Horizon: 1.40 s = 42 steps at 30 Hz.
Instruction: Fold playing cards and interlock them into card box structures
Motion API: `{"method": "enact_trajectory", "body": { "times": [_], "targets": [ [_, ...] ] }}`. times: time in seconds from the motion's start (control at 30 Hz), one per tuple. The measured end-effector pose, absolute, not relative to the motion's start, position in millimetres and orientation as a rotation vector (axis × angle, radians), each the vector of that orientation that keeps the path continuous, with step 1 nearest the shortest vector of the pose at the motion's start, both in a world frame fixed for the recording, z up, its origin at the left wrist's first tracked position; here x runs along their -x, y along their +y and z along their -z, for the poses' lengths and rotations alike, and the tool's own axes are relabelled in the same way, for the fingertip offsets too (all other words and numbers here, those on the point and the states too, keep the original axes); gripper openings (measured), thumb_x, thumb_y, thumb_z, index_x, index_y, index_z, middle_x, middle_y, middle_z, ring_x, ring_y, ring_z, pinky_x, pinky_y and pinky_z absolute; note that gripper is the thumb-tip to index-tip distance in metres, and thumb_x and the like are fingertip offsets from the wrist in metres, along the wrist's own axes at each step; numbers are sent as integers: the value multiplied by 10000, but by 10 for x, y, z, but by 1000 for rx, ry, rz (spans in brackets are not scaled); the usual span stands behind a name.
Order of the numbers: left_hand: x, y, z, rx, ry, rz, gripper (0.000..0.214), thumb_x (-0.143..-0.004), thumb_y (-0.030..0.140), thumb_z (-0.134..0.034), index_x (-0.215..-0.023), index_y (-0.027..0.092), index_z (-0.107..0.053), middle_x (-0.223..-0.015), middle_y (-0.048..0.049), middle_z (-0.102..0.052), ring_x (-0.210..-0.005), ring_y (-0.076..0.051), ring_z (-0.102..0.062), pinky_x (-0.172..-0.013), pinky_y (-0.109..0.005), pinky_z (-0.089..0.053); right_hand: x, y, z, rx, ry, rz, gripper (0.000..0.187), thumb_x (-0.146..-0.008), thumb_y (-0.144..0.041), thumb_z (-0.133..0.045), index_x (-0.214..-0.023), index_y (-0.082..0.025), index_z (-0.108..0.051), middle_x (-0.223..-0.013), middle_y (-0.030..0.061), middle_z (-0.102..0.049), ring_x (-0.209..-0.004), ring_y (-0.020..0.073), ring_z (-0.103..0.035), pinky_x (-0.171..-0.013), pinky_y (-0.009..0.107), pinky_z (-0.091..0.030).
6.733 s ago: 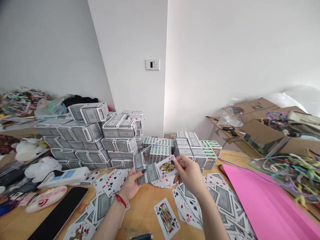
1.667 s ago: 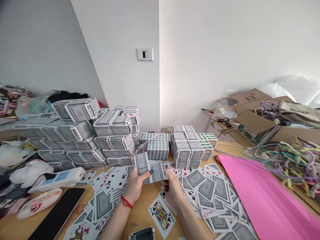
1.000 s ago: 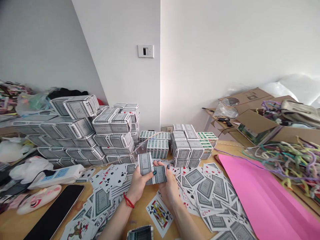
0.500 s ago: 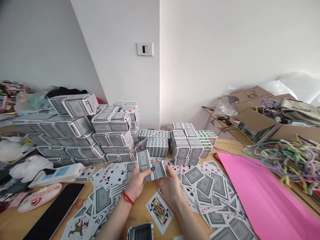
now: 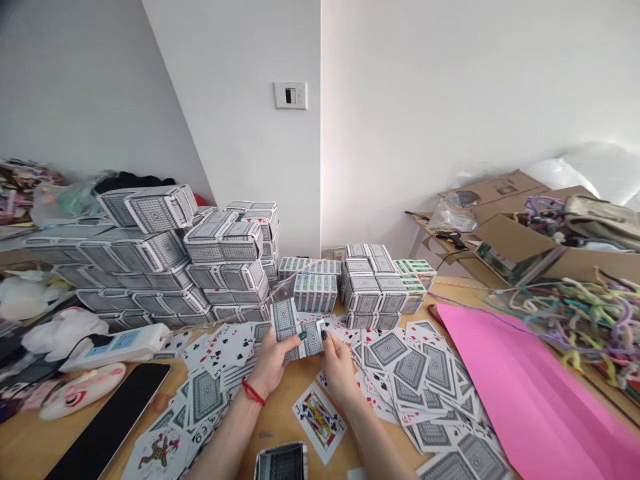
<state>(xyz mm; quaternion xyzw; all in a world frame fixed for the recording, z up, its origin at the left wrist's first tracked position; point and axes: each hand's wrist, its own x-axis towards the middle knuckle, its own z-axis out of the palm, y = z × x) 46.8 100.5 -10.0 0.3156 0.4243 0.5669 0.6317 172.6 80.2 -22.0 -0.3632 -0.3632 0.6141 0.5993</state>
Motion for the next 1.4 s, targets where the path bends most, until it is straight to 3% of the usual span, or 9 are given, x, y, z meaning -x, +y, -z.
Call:
{"method": "enact_trajectory", "body": {
  "times": [0.37,0.47,0.6,0.7,0.8,0.97,1.1,1.23,1.4],
  "targets": [
    [-515,993,80,-903,1009,-1276,440,-598,222,-737,-1004,164,-577,-995,-100,-685,-911,-252,-636,-820,-379,-482,-1750,787,211,1282,-1013,-893,454,-774,-553,-496,-513,-199,-380,-489,-51,-307,-484,107,-287,-486,251,-250],
    [-489,1008,80,-916,1048,-1306,445,-584,244,-749,-990,155,-589,-990,-103,-685,-923,-264,-631,-840,-394,-470,-1782,799,184,1249,-997,-912,468,-765,-610,-450,-564,-191,-496,-530,-15,-457,-520,139,-397,-510,261,-300],
    [-400,1045,99,-783,993,-1334,422,-604,290,-736,-990,182,-602,-975,-89,-687,-940,-268,-626,-844,-403,-471,-1936,836,177,1332,-1093,-793,365,-774,-524,-485,-860,-203,-636,-732,49,-631,-655,209,-536,-619,301,-386],
    [-338,1075,114,-712,884,-1336,378,-657,312,-685,-1013,217,-599,-993,-74,-678,-933,-251,-629,-824,-392,-483,-2109,870,150,1570,-1383,-588,222,-757,-378,-514,-821,-220,-656,-737,54,-622,-687,216,-531,-679,330,-392],
    [-325,1092,121,-715,894,-1358,312,-679,313,-636,-975,214,-612,-967,-62,-679,-915,-246,-631,-790,-369,-491,-2243,845,65,1742,-1722,-649,119,-688,-305,-587,-737,-215,-648,-786,66,-611,-787,240,-538,-708,340,-397],
    [-364,1088,133,-766,1034,-1439,190,-709,297,-572,-865,206,-632,-961,-46,-666,-999,-233,-584,-842,-315,-447,-2221,679,-105,2115,-1966,-481,433,-400,-174,-791,-786,-191,-596,-905,139,-592,-934,361,-502,-659,367,-396],
    [-377,1088,158,-878,1046,-1460,222,-724,283,-560,-923,216,-632,-1017,-42,-649,-1034,-215,-557,-911,-302,-394,-2108,623,-175,2238,-2077,-516,371,-500,-71,-719,-832,-147,-570,-847,173,-616,-856,341,-571,-618,341,-397],
    [-379,1087,146,-870,1027,-1416,299,-705,303,-587,-981,192,-611,-968,-46,-673,-975,-216,-591,-845,-303,-433,-2081,625,-217,2247,-2199,-518,350,-580,-27,-617,-918,-98,-558,-889,207,-615,-831,311,-601,-612,313,-391],
    [-391,1073,111,-827,1020,-1321,364,-641,337,-673,-963,177,-612,-883,-55,-695,-771,-201,-644,-689,-290,-479,-2133,651,-225,2106,-2192,-671,332,-501,1,-601,-796,-148,-564,-906,146,-602,-737,242,-590,-532,257,-341]
  ]
}}
